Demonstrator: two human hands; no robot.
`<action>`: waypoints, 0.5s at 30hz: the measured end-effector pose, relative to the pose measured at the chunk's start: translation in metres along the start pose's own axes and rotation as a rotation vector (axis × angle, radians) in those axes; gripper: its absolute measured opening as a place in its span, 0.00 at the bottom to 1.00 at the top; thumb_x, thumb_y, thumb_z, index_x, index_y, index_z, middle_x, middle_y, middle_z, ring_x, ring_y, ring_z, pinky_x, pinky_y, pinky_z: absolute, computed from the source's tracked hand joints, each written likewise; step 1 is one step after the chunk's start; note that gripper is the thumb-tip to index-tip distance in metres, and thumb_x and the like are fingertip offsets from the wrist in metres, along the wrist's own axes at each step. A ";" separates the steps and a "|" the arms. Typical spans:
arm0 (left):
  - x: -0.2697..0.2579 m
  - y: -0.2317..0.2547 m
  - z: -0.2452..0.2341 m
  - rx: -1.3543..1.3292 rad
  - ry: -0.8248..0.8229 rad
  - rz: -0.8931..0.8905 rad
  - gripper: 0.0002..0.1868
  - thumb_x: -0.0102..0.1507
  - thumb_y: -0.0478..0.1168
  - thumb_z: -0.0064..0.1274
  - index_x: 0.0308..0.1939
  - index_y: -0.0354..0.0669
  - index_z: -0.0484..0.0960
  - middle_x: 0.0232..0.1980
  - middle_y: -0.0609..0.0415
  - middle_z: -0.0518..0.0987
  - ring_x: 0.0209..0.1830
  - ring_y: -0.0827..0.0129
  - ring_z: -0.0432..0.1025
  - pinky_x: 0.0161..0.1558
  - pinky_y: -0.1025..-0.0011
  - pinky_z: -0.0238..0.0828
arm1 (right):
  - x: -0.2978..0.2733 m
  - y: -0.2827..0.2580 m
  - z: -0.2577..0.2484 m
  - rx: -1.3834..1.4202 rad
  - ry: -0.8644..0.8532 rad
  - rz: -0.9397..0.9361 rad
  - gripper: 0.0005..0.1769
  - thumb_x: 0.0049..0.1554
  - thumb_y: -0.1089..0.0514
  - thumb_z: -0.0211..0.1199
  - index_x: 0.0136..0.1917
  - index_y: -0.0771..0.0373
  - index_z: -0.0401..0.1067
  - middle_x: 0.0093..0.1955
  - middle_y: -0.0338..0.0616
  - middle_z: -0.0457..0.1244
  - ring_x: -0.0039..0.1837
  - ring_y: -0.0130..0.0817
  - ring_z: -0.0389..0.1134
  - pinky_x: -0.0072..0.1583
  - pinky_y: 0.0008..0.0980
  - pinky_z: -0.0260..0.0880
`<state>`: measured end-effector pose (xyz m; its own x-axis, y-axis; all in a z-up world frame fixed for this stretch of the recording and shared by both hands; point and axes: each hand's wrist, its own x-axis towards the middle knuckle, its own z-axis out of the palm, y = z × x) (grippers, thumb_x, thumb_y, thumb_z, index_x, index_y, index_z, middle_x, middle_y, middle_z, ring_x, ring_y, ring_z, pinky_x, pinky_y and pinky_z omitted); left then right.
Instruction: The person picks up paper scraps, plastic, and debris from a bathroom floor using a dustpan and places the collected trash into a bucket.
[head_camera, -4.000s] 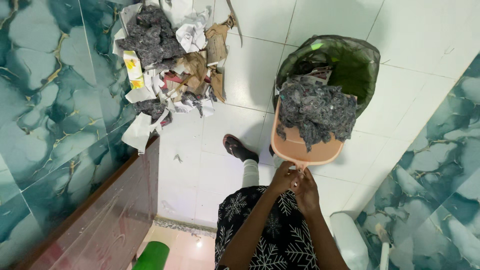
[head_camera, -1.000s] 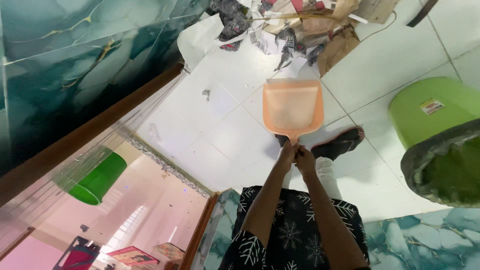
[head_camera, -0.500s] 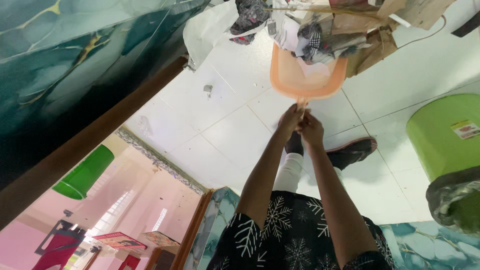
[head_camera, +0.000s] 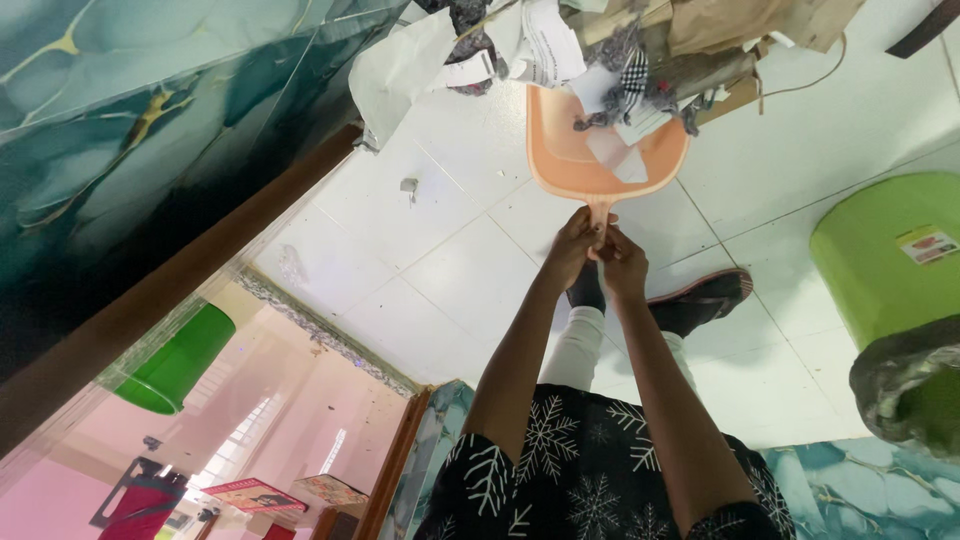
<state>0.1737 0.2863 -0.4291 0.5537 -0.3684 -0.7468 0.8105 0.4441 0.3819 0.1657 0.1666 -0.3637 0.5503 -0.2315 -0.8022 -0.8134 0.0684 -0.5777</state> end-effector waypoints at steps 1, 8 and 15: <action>-0.005 -0.007 0.002 -0.001 0.010 -0.001 0.21 0.69 0.37 0.51 0.65 0.36 0.70 0.59 0.51 0.77 0.50 0.72 0.71 0.53 0.70 0.72 | -0.004 0.005 -0.006 -0.028 0.005 -0.009 0.19 0.58 0.66 0.64 0.63 0.61 0.76 0.40 0.37 0.67 0.43 0.22 0.65 0.50 0.25 0.67; -0.046 -0.047 0.016 -0.041 0.093 0.001 0.22 0.72 0.37 0.51 0.69 0.37 0.70 0.58 0.50 0.77 0.44 0.73 0.68 0.46 0.73 0.68 | -0.042 0.023 -0.039 -0.129 -0.106 -0.038 0.22 0.59 0.64 0.63 0.66 0.60 0.74 0.42 0.41 0.68 0.44 0.26 0.66 0.50 0.28 0.69; -0.101 -0.077 0.009 -0.228 0.294 -0.170 0.19 0.71 0.35 0.45 0.67 0.43 0.68 0.60 0.55 0.78 0.51 0.71 0.74 0.49 0.69 0.74 | -0.073 0.061 -0.038 -0.520 -0.222 -0.082 0.19 0.55 0.54 0.65 0.60 0.57 0.76 0.40 0.50 0.70 0.43 0.46 0.73 0.48 0.40 0.72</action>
<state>0.0567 0.2817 -0.3782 0.3103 -0.2174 -0.9254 0.8046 0.5785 0.1339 0.0688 0.1506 -0.3351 0.5960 -0.0027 -0.8029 -0.7214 -0.4410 -0.5340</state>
